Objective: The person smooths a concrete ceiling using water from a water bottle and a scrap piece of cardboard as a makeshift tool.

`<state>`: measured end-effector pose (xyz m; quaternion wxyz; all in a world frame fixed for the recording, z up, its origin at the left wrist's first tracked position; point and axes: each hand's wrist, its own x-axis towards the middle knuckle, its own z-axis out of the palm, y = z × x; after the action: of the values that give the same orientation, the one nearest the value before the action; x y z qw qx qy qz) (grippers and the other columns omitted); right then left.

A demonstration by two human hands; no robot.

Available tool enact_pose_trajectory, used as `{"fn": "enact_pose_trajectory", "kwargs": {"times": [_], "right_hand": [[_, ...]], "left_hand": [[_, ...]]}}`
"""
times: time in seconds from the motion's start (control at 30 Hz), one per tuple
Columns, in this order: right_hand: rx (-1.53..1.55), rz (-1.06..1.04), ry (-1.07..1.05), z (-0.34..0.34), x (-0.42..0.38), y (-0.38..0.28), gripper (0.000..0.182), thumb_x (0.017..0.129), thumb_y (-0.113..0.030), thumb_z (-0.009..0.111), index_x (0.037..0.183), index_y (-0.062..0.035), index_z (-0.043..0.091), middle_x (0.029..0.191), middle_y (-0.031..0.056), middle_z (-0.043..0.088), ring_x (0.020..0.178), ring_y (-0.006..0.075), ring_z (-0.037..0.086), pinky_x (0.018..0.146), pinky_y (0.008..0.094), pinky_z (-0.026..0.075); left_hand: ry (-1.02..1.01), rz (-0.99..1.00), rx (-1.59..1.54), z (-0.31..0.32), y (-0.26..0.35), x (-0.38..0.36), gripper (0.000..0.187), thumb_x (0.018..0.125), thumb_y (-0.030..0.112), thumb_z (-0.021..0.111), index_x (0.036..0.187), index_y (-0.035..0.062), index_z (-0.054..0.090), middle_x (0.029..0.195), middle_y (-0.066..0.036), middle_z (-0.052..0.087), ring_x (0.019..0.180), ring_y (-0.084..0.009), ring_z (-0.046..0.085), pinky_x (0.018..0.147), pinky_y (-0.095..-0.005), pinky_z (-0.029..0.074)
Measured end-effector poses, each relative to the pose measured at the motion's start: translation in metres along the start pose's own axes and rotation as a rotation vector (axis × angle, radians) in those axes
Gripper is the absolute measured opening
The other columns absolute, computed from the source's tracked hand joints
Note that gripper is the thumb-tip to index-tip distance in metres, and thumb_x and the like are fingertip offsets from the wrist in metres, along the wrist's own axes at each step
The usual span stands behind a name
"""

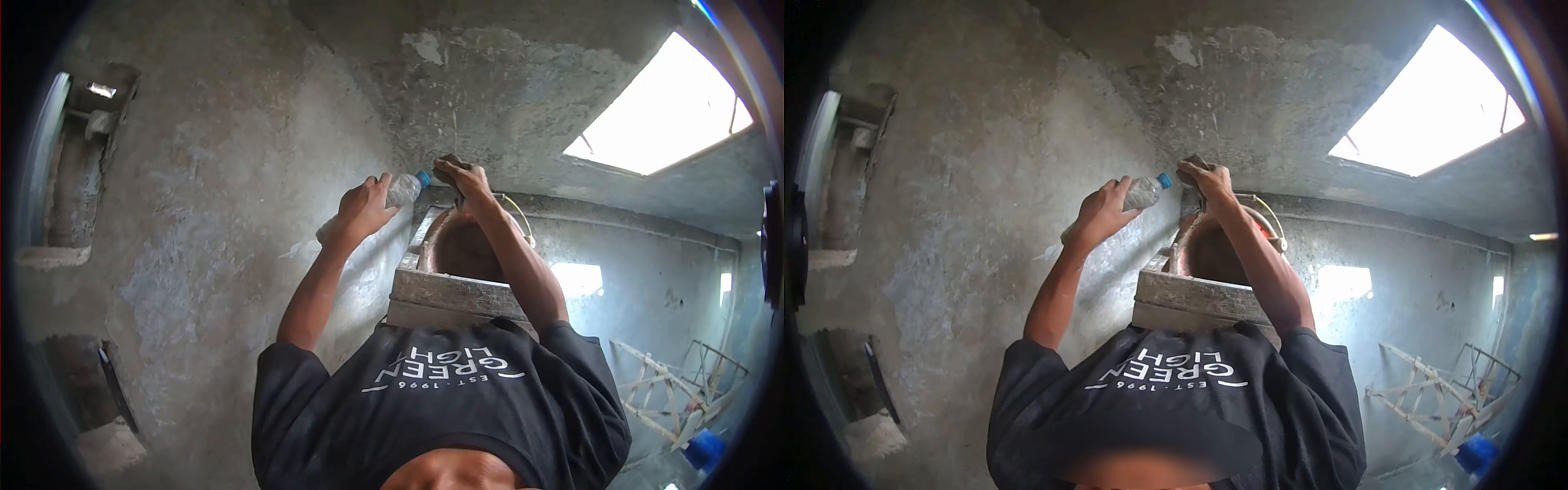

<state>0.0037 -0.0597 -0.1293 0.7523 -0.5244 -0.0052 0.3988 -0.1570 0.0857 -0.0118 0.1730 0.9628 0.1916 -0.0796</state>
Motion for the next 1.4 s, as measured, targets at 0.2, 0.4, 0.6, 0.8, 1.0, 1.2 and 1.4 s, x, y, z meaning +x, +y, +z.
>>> {"fn": "enact_pose_trajectory", "kwargs": {"times": [0.2,0.4,0.6,0.8,1.0,1.2,1.4], "right_hand": [[-0.241,0.145,0.109,0.037,0.034,0.047,0.032,0.077,-0.03,0.079,0.088,-0.0016,0.071,0.077,0.003,0.064,0.062,0.0149,0.059,0.055,0.0318,0.047],[-0.228,0.217,0.02,0.058,0.025,0.051,0.02,0.075,-0.018,0.078,0.083,-0.0005,0.07,0.074,0.0085,0.066,0.06,0.0156,0.06,0.053,0.0329,0.048],[-0.291,0.101,0.09,0.061,0.042,0.074,0.022,0.076,-0.019,0.076,0.085,0.0003,0.07,0.082,0.0089,0.068,0.069,0.0168,0.062,0.062,0.0334,0.05],[-0.48,0.195,0.154,0.046,0.069,0.068,0.024,0.078,-0.023,0.076,0.087,-0.0003,0.072,0.082,0.0083,0.07,0.07,0.0178,0.063,0.066,0.0342,0.051],[-0.377,0.114,-0.083,0.056,0.038,0.019,0.016,0.08,-0.015,0.075,0.087,-0.0008,0.073,0.08,0.0077,0.07,0.071,0.0169,0.065,0.065,0.0306,0.052],[-0.651,-0.012,-0.145,0.097,0.023,-0.034,0.011,0.08,-0.01,0.07,0.087,-0.0013,0.073,0.082,0.0079,0.071,0.072,0.0139,0.063,0.063,0.0297,0.05],[-0.618,0.032,-0.299,0.103,0.048,-0.012,0.015,0.082,-0.01,0.069,0.088,0.003,0.071,0.082,0.0101,0.07,0.071,0.0143,0.063,0.06,0.0293,0.049]], "left_hand": [[0.003,-0.014,0.161,0.003,-0.025,-0.004,0.048,0.078,0.025,0.072,0.115,0.0044,0.05,0.097,-0.021,0.062,0.091,-0.0391,0.064,0.077,-0.0465,0.053],[0.049,-0.039,0.383,0.001,-0.041,-0.001,0.043,0.077,0.02,0.073,0.11,0.0053,0.051,0.097,-0.019,0.062,0.089,-0.0353,0.066,0.076,-0.0448,0.053],[0.049,0.008,0.435,0.004,-0.044,0.002,0.041,0.077,0.018,0.074,0.109,0.0061,0.052,0.099,-0.018,0.062,0.089,-0.0335,0.067,0.077,-0.0428,0.052],[0.091,-0.052,0.396,-0.005,-0.051,0.002,0.043,0.077,0.021,0.074,0.109,0.0058,0.051,0.097,-0.018,0.062,0.087,-0.0355,0.067,0.074,-0.0434,0.053],[0.127,-0.079,0.248,-0.012,-0.056,-0.006,0.046,0.077,0.025,0.074,0.111,0.0051,0.05,0.097,-0.019,0.062,0.086,-0.0384,0.066,0.073,-0.0454,0.054],[0.285,-0.06,-0.062,-0.018,-0.05,-0.003,0.053,0.08,0.029,0.073,0.121,0.0044,0.05,0.103,-0.019,0.062,0.092,-0.0387,0.064,0.076,-0.0445,0.052],[0.366,-0.051,-0.079,-0.03,-0.063,0.005,0.053,0.08,0.03,0.072,0.123,0.0058,0.051,0.105,-0.02,0.063,0.095,-0.0387,0.063,0.079,-0.0441,0.052]]}}
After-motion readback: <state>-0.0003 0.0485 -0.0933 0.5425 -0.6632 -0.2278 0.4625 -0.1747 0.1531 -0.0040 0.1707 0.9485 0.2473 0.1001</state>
